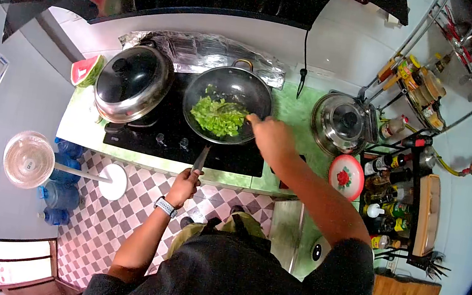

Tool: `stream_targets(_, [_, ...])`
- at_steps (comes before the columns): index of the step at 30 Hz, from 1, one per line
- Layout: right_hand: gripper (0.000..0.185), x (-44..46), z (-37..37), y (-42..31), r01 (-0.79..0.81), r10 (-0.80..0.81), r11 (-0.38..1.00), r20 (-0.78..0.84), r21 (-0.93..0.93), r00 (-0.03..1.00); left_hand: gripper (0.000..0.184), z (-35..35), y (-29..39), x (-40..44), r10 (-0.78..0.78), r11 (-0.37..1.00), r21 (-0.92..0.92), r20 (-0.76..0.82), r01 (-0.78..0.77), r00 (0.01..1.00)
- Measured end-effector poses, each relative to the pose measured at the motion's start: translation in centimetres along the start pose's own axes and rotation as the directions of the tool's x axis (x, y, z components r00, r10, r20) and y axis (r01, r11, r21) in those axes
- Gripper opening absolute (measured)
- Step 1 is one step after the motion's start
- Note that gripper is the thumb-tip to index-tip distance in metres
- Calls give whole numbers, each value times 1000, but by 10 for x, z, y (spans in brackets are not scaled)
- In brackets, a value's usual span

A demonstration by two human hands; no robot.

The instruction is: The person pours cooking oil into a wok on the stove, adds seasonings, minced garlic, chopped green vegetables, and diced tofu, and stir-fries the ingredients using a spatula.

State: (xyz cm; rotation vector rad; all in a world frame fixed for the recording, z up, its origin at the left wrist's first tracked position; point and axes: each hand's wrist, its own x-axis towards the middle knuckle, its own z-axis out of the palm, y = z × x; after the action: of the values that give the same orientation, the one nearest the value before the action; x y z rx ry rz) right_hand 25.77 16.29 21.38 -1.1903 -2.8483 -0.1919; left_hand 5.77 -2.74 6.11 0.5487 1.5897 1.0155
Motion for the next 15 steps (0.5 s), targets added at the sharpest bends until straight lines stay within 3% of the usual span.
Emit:
stream_targets(4, [33,-36,-24,-1,-44,44,998,0,-49,999,34,2,-11,5,16,1000,11,14,-16,1000])
stream_targets(6, [27,-41,-13,-16,74,-72,996,38,-49,997,33,1,-14,8,11,1000,23,40,-12,999])
stream_targets(7, [30,-32,-3,-32,27,-27,1000,73,1,997,32,2,-16,9,15,1000,22,40,-16,999])
stream_targets(8, [19,-21,15,-42,53,-53,999,-66,8,996,31,3,-18,9,17,1000,19,36,-18,999])
stream_targets(11, [32,13,35,-47,-33,31,999,-52,-40,998,31,-1,-15,3,-1,1000,-6,61,2,998])
stream_targets(13, [19,26,36,-33,-5,40,994,-328,105,944,31,-7,-22,8,19,1000,17,53,-20,998])
stream_targets(14, [21,33,21,-30,-45,48,999,-294,15,955,31,-9,-27,12,57,991,118,18,-58,998])
stream_targets(15, [21,46,18,-29,-86,80,996,-254,-11,964,31,-9,-33,15,56,994,92,21,-57,998])
